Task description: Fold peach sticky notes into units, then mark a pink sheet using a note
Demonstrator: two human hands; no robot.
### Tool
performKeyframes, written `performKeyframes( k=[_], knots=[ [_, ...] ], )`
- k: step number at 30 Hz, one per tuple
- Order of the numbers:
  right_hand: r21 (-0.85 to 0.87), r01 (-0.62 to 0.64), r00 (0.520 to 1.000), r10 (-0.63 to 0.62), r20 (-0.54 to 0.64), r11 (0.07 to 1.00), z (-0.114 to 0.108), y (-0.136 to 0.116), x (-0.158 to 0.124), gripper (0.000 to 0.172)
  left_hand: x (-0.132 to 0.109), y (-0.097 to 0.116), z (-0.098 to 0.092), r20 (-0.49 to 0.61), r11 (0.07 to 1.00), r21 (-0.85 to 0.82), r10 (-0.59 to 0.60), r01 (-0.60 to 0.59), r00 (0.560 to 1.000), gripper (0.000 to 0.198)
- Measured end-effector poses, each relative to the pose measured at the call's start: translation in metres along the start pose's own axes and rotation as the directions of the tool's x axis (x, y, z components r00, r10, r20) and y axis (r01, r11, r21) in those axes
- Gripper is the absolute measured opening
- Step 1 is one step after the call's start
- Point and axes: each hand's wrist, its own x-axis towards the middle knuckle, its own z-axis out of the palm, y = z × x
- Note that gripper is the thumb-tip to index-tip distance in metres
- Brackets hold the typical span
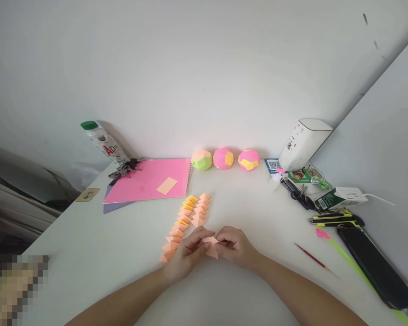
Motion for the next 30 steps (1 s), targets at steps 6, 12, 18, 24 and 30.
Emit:
performKeyframes(
  k=[6, 12, 18, 24, 30],
  knots=[
    [0.059, 0.01, 0.999, -0.008, -0.049, 0.998, -0.001, 0.001, 0.001, 0.029, -0.002, -0.005, 0.0, 0.005, 0.999, 0.03, -0.024, 0.024, 1.0, 0.034],
    [0.143, -0.089, 0.992, 0.101, -0.08, 0.986, -0.001, -0.003, 0.0, 0.027, -0.001, 0.004, 0.001, 0.01, 0.962, 0.269, -0.052, 0.048, 0.999, 0.03],
    [0.257, -0.173, 0.979, 0.195, -0.061, 0.951, -0.001, 0.0, -0.001, 0.024, 0.0, 0.013, 0.003, 0.003, 0.942, 0.331, -0.058, 0.054, 0.998, 0.029],
    [0.279, -0.118, 0.988, 0.14, -0.063, 0.953, -0.002, -0.002, 0.001, 0.021, -0.001, 0.017, 0.006, -0.009, 0.924, 0.377, -0.056, 0.055, 0.998, 0.028],
    [0.301, -0.104, 0.99, 0.127, -0.055, 0.948, -0.002, -0.004, 0.002, 0.018, 0.001, 0.019, 0.006, 0.016, 0.918, 0.394, -0.057, 0.046, 0.998, 0.029]
  ],
)
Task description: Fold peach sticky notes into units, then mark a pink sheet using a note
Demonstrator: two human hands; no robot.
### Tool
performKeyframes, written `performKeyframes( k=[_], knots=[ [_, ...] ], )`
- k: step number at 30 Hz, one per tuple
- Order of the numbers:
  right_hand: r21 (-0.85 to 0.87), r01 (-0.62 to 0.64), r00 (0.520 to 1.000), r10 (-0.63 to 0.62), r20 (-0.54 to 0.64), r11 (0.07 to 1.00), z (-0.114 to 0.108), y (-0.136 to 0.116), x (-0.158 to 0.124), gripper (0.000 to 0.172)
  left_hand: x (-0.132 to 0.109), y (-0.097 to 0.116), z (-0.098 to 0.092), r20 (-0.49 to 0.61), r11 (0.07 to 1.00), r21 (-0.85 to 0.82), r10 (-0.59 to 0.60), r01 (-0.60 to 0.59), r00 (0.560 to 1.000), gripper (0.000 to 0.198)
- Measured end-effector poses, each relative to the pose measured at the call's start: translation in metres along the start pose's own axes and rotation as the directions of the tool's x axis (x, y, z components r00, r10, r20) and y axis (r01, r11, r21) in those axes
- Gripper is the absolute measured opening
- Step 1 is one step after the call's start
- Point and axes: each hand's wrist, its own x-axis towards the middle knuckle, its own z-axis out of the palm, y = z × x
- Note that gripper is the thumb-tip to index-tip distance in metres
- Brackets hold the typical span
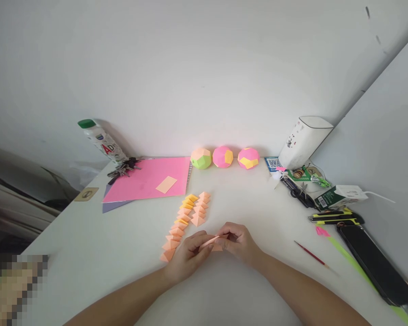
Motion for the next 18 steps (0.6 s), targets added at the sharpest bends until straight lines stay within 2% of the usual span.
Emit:
performKeyframes(
  k=[13, 18],
  knots=[
    [-0.018, -0.033, 0.999, 0.033, -0.017, 0.999, 0.0, -0.002, 0.0, 0.022, 0.001, 0.0, 0.001, -0.001, 1.0, 0.01, 0.03, -0.03, 1.0, 0.025],
    [-0.03, -0.015, 1.0, 0.015, -0.014, 0.999, -0.002, -0.001, -0.002, 0.023, -0.001, -0.009, 0.006, -0.074, 0.988, -0.15, -0.034, 0.022, 0.997, 0.021]
  ],
)
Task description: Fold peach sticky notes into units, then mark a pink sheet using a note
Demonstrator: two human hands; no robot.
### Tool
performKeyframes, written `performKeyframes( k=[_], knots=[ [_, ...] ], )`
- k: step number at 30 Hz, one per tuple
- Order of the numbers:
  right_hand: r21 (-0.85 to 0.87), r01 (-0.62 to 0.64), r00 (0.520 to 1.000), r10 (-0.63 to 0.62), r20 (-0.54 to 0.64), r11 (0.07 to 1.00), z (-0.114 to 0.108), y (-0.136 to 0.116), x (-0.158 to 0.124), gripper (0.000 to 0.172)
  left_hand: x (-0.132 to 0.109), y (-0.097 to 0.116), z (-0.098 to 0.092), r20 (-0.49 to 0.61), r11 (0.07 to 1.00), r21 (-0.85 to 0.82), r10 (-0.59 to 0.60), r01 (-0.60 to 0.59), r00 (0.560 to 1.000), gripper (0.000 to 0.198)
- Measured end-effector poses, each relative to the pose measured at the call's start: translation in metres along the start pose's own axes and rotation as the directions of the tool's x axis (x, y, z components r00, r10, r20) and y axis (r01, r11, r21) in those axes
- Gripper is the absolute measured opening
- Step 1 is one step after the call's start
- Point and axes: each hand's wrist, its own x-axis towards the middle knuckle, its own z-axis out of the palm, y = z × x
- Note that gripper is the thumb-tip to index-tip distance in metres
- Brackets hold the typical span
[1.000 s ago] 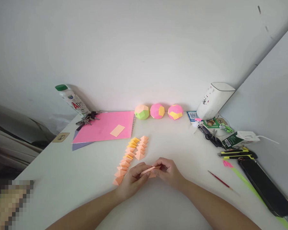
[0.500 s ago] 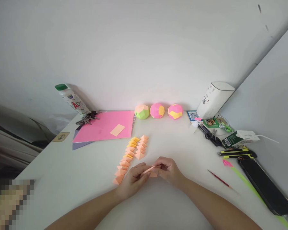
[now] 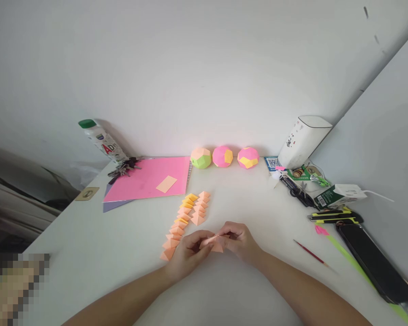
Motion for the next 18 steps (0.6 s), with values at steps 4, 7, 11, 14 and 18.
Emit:
performKeyframes(
  k=[4, 7, 11, 14, 18],
  knots=[
    [-0.039, 0.012, 1.0, -0.011, 0.021, 0.999, -0.001, -0.0013, -0.0017, 0.026, 0.0, 0.0004, -0.0008, -0.011, 1.0, 0.019, -0.009, 0.009, 1.0, 0.019],
    [-0.072, 0.042, 0.999, -0.042, -0.003, 0.997, 0.0006, -0.0004, -0.0026, 0.024, 0.0014, 0.0033, -0.0021, -0.017, 0.999, 0.043, -0.017, 0.018, 1.0, 0.02],
    [-0.154, 0.128, 0.992, -0.128, 0.006, 0.98, 0.0031, 0.0044, -0.0022, 0.02, 0.0018, 0.0043, -0.0013, -0.002, 0.999, 0.03, -0.01, 0.01, 1.0, 0.021],
    [-0.179, 0.102, 0.994, -0.106, -0.016, 0.978, 0.0039, 0.0062, -0.0021, 0.019, 0.001, 0.0019, 0.001, -0.015, 0.997, -0.021, -0.079, 0.079, 0.997, 0.025],
    [-0.158, 0.031, 0.996, -0.042, -0.072, 0.987, 0.0048, 0.0056, -0.0032, 0.021, 0.0013, -0.0023, 0.0026, -0.056, 0.98, -0.1, -0.177, 0.171, 0.983, 0.032]
  ],
)
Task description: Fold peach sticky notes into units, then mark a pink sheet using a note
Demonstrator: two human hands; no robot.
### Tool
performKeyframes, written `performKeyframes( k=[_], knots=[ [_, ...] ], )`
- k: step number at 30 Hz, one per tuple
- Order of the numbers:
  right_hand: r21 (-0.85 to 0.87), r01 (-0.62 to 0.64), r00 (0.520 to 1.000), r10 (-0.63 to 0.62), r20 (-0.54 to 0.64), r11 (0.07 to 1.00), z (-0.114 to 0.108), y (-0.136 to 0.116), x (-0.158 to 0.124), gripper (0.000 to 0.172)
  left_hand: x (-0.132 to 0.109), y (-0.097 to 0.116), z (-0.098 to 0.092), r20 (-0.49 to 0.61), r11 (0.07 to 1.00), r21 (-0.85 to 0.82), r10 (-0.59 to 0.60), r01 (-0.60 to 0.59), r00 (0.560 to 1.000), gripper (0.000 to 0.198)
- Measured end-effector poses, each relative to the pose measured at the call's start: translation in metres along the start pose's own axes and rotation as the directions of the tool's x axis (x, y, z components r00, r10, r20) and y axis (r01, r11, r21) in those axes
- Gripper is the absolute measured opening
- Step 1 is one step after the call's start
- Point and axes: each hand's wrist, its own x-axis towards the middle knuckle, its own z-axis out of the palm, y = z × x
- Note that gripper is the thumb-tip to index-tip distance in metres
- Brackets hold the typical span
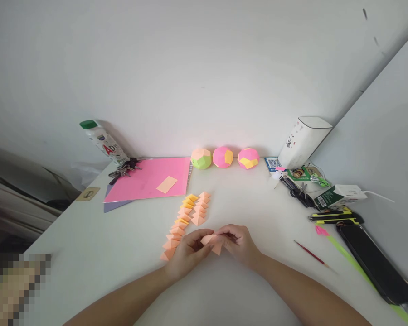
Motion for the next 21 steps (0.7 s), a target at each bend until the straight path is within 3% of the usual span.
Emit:
performKeyframes(
  k=[6, 10, 21],
  knots=[
    [-0.073, 0.029, 0.998, -0.025, 0.054, 0.997, 0.0006, 0.0024, -0.0007, 0.023, 0.0019, -0.0002, -0.001, 0.029, 0.992, -0.13, -0.003, 0.007, 1.0, 0.031],
    [-0.085, 0.013, 0.998, -0.008, 0.056, 0.996, -0.0004, 0.0033, 0.0007, 0.025, 0.003, -0.0017, -0.0005, -0.04, 0.989, -0.141, -0.041, 0.035, 0.998, 0.034],
    [0.037, -0.078, 0.99, 0.073, 0.117, 0.996, -0.0016, 0.001, -0.0002, 0.025, 0.0049, -0.0023, -0.0017, -0.029, 0.988, -0.15, 0.016, -0.02, 0.999, 0.029]
  ],
)
